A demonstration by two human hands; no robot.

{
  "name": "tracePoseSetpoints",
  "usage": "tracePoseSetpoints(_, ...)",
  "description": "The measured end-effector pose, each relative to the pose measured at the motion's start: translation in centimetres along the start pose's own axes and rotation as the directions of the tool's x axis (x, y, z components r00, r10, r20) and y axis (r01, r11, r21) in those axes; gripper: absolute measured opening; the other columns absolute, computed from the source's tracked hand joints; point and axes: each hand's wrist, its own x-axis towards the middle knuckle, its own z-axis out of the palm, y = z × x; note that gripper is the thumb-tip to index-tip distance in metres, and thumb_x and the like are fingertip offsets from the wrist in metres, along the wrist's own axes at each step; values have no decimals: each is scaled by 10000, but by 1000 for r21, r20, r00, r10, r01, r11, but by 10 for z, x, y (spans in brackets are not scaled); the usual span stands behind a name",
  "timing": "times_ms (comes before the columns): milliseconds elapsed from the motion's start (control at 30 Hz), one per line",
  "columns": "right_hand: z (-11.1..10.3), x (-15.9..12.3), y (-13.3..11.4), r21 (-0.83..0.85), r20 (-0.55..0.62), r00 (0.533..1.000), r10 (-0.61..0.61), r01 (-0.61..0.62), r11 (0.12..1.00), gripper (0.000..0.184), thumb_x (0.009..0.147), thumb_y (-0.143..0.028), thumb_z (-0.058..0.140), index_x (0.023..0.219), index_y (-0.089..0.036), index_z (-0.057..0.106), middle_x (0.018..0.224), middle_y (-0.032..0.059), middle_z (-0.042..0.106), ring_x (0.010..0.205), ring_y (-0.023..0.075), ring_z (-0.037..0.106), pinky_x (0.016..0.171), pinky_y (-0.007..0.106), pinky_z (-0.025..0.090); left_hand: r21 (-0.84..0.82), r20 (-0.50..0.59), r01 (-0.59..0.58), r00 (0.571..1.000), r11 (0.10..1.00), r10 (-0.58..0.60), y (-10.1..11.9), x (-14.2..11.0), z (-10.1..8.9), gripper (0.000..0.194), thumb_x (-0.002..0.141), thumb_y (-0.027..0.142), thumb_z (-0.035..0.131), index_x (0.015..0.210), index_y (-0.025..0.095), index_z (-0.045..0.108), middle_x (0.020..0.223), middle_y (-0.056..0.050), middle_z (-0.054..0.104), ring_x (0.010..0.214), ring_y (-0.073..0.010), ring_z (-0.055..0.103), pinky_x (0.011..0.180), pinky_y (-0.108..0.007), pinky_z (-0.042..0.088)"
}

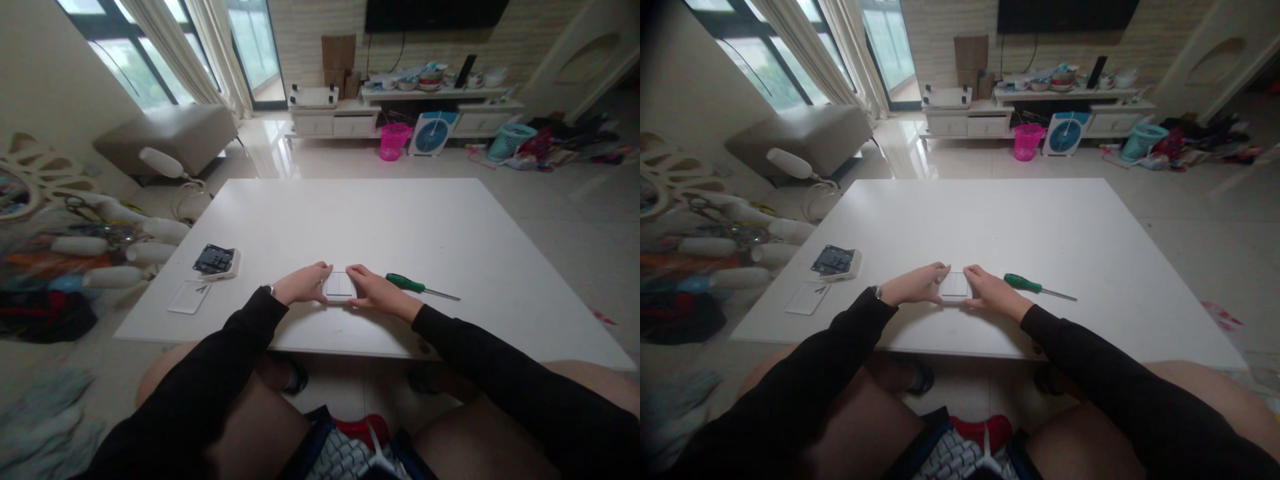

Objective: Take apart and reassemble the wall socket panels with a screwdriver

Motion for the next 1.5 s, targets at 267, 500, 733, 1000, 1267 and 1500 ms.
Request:
tracePoseSetpoints(267, 4, 0, 0, 47, -90, 996, -11, 15, 999, 788, 697, -325, 870, 1401, -210, 535, 1276, 132, 587, 1126, 313, 644, 969, 492, 569, -219, -77, 7, 997, 976, -25, -4, -5, 9, 843, 591, 320, 930, 1340, 125, 597, 1260, -147, 640, 1075, -301, 649, 945, -389, 515)
tracePoseSetpoints(500, 7, -7, -4, -43, -168, 977, -133, 128, 991, 866, 743, -325, 849, 1496, -198, 439, 1344, 189, 530, 1231, 371, 561, 1022, 553, 533, -589, -9, 88, 993, 803, -115, -11, 3, 15, 655, 940, 553, 570, 1439, 128, 551, 1118, -117, 731, 972, -255, 679, 893, -381, 522)
tracePoseSetpoints(733, 5, -8, -6, 204, -264, 965, -12, 68, 977, 639, 822, -446, 821, 1366, -241, 557, 1274, 141, 566, 1192, 321, 575, 967, 509, 558, -597, -218, -106, 975, 795, -33, -1, 10, 22, 457, 980, 476, 523, 1271, 152, 660, 1283, -129, 672, 1205, -271, 609, 1089, -406, 447)
tracePoseSetpoints(1000, 7, -2, -11, 509, -283, 927, 245, -71, 858, 289, 916, -434, 717, 1106, -217, 700, 1069, 62, 712, 974, 221, 656, 847, 373, 550, -492, -233, -150, 972, 857, 37, 15, -3, 8, 417, 1020, 446, 508, 1344, 215, 633, 1169, -86, 597, 1120, -248, 581, 1053, -403, 455)
tracePoseSetpoints(1267, 11, -2, -14, 679, -294, 897, 329, -47, 733, 290, 859, -496, 756, 945, -225, 699, 997, 34, 708, 954, 213, 650, 782, 329, 533, -556, -254, -144, 967, 819, -3, 18, -3, 12, 447, 1019, 499, 512, 1338, 249, 701, 1030, -53, 563, 983, -223, 587, 934, -354, 474)
tracePoseSetpoints(1500, 5, -1, -22, 725, -231, 891, 391, -110, 680, 309, 836, -520, 758, 895, -220, 709, 866, -3, 669, 796, 175, 601, 708, 296, 486, -611, -279, -145, 959, 778, -41, 19, 3, 18, 439, 984, 471, 540, 1255, 199, 753, 1013, -63, 634, 998, -240, 611, 944, -372, 460)
